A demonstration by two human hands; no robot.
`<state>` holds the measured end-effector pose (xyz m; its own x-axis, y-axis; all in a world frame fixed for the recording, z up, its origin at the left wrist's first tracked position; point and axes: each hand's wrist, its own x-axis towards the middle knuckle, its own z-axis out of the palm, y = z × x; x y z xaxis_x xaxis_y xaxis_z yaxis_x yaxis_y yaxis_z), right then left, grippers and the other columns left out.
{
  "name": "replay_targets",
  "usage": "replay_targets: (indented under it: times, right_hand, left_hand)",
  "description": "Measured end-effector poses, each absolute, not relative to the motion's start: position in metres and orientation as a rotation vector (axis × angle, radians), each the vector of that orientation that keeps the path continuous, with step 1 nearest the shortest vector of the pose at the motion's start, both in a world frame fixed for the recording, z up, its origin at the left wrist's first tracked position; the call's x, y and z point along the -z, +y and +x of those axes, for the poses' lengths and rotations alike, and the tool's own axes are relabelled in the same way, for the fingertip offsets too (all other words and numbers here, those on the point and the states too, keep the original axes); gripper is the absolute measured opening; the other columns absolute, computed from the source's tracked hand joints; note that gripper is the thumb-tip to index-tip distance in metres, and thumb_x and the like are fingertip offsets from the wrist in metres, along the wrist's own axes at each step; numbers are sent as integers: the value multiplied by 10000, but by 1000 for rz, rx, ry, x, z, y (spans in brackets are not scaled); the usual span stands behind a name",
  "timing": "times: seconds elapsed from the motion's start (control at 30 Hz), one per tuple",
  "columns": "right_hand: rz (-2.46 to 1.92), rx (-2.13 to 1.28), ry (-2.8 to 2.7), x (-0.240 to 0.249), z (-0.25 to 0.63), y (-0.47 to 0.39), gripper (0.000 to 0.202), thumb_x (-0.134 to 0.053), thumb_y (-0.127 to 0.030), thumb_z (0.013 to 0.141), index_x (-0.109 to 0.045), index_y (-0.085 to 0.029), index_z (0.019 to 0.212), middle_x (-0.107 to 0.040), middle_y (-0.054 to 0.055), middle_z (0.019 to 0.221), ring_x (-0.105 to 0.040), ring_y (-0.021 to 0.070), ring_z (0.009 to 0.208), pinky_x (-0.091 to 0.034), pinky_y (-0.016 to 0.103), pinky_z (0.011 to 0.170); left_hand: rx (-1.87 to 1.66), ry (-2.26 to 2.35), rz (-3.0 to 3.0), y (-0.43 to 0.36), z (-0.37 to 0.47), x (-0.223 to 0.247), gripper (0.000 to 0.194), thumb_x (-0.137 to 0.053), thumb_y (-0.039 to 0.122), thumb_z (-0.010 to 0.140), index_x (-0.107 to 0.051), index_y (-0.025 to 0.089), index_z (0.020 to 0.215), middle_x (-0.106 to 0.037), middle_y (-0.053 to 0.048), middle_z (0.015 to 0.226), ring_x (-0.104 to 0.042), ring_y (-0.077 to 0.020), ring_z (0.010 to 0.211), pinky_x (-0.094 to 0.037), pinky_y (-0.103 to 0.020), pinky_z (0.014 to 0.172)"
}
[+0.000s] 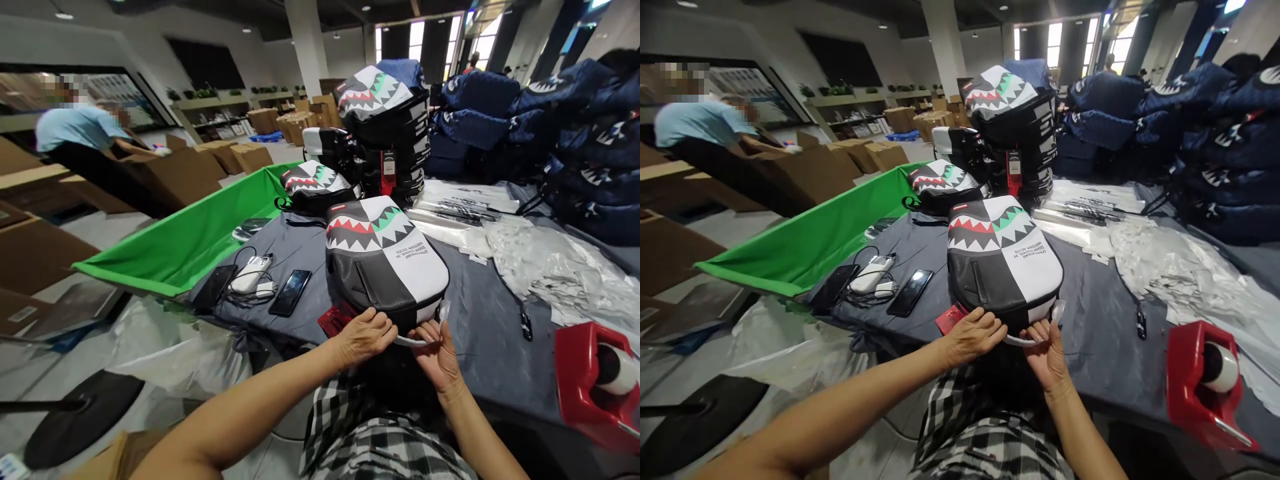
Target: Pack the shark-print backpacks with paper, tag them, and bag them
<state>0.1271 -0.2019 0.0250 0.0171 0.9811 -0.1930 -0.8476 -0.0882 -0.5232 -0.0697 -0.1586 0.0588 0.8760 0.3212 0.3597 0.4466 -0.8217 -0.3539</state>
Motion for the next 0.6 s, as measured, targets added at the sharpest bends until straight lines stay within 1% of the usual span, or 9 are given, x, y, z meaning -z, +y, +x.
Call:
replay_targets:
  times: [0.13, 0.2, 0.23, 0.27, 0.33, 0.37, 0.43, 0.5, 0.6]
  right_hand:
    - [-708, -1524, -358, -20, 127, -196, 597, -880, -347, 638, -298, -219, 606, -246, -121, 565, -258, 58, 464, -565, 303, 682]
    - [-762, -1495, -362, -16, 129, -195, 474, -888, -311, 610, -425, -223, 650, -346, -128, 563, -336, 52, 459, -577, 299, 692]
    - [-792, -1479, -369, -14, 131, -197, 430, -895, -317, 598, -487, -226, 696, -412, -124, 577, -401, 57, 479, -585, 297, 710]
    - [-833, -1458, -384, -12, 135, -198, 413, -901, -333, 590, -534, -228, 748, -484, -114, 602, -472, 68, 516, -590, 291, 721]
    - [-936, -1419, -423, -9, 143, -204, 430, -911, -380, 590, -582, -224, 819, -617, -70, 685, -593, 104, 628, -595, 270, 708]
    - [-983, -1403, -433, -9, 148, -206, 444, -915, -401, 590, -589, -219, 831, -664, -42, 734, -630, 123, 680, -594, 257, 687]
    - [-1043, -1388, -405, -12, 154, -208, 496, -934, -434, 558, -595, -208, 840, -714, 5, 819, -664, 144, 730, -589, 239, 641]
    - [-1045, -1390, -356, -17, 155, -205, 547, -946, -470, 516, -597, -200, 840, -709, 10, 811, -661, 143, 706, -591, 245, 618]
    - [-1001, -1343, -409, -31, 148, -196, 524, -933, -469, 531, -551, -209, 777, -578, -68, 622, -570, 96, 565, -571, 242, 577]
  left_hand:
    - [607, -917, -2467, -169, -49, -29, 196, -476, 128, 969, -579, 200, 818, -570, -3, 704, -530, -178, 762, -353, -346, 836]
    - [647, -1005, -2444, -176, -49, -24, 141, -507, 149, 959, -600, 204, 870, -576, 7, 720, -535, -174, 762, -352, -354, 865]
    - [650, -1021, -2455, -180, -53, -25, 100, -531, 156, 948, -619, 205, 954, -596, 8, 755, -546, -173, 781, -354, -359, 888]
    - [654, -1024, -2480, -185, -58, -28, 155, -562, 165, 931, -622, 208, 1068, -625, 2, 818, -563, -176, 824, -354, -368, 923]
    - [728, -1035, -2544, -194, -74, -38, 392, -620, 202, 899, -554, 222, 1284, -667, -24, 985, -586, -195, 954, -339, -399, 1013]
    - [811, -1073, -2564, -196, -83, -45, 471, -638, 231, 889, -515, 229, 1344, -667, -41, 1066, -583, -211, 1026, -329, -419, 1051]
    - [1067, -1277, -2530, -191, -97, -57, 508, -647, 305, 889, -492, 233, 1367, -638, -77, 1193, -555, -247, 1148, -333, -455, 1091]
    - [1398, -1669, -2386, -173, -104, -68, 577, -660, 391, 876, -459, 216, 1388, -568, -124, 1324, -507, -285, 1259, -360, -482, 1102]
    - [1898, -2400, -2034, -133, -101, -79, 861, -738, 476, 795, -313, 170, 1478, -408, -206, 1505, -420, -335, 1385, -383, -504, 1116]
